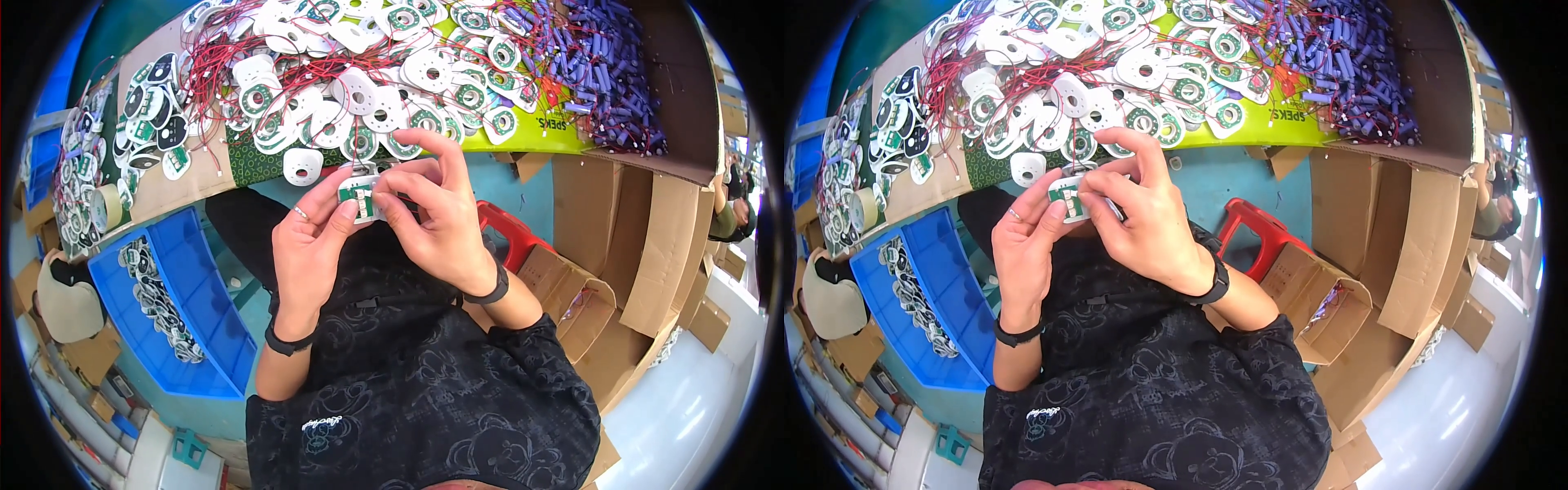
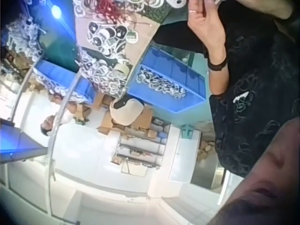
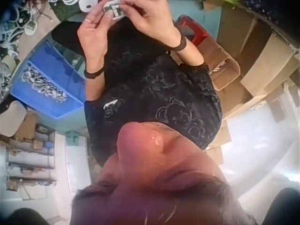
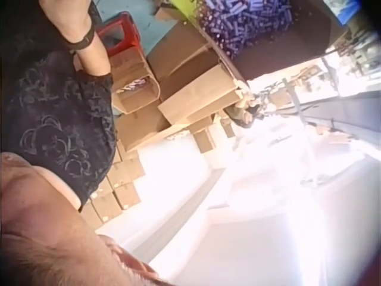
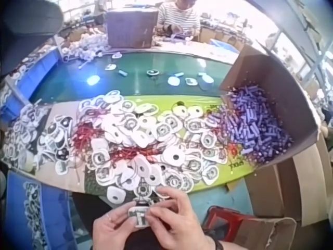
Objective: The recorder is assembling small electronic components by attaching purple pieces to white circular bases using red wires and then placing the finished units into a blue storage bin.
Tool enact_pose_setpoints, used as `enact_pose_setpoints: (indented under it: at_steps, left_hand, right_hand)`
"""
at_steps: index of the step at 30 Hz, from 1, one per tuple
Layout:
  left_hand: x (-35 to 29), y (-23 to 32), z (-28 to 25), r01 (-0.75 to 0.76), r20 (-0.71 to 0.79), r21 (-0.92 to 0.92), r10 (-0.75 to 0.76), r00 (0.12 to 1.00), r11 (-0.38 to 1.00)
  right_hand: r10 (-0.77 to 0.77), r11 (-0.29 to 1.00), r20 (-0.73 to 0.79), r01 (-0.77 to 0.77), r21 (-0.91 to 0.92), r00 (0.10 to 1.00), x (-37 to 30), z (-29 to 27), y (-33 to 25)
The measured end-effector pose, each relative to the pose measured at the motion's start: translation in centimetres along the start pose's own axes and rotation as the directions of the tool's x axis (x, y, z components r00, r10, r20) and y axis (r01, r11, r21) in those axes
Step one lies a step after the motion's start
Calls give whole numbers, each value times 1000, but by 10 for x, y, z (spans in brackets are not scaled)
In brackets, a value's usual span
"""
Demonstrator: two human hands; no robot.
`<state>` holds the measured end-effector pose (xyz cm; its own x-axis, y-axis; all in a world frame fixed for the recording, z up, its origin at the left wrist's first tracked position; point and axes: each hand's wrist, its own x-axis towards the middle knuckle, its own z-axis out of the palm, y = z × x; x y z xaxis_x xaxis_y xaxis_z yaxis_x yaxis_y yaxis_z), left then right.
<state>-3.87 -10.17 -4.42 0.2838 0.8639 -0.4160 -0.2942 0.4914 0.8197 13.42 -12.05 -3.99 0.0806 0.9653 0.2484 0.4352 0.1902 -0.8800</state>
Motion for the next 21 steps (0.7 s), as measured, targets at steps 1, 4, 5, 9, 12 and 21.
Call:
enact_pose_setpoints:
  at_steps: [1,4,5,9,12,21]
  left_hand:
    - [0,0,0,-21,16,6,21,1000,1000]
    - [-1,-1,-1,-42,27,19,42,999,999]
    - [-2,-1,-2,-43,24,28,43,999,999]
    - [2,2,-3,-84,5,119,84,996,989]
    - [1,3,-5,-79,-15,239,85,996,968]
    - [9,-5,-12,-50,9,210,49,999,976]
  right_hand:
    - [14,1000,32,-14,-4,999,0,-1,-1]
    - [17,1000,48,-18,6,999,0,1,0]
    - [18,1000,49,-19,6,999,1,1,1]
    - [-44,999,60,44,-4,997,6,1,4]
    - [-52,999,90,53,-10,995,7,2,6]
    - [-73,996,115,79,-47,991,4,9,13]
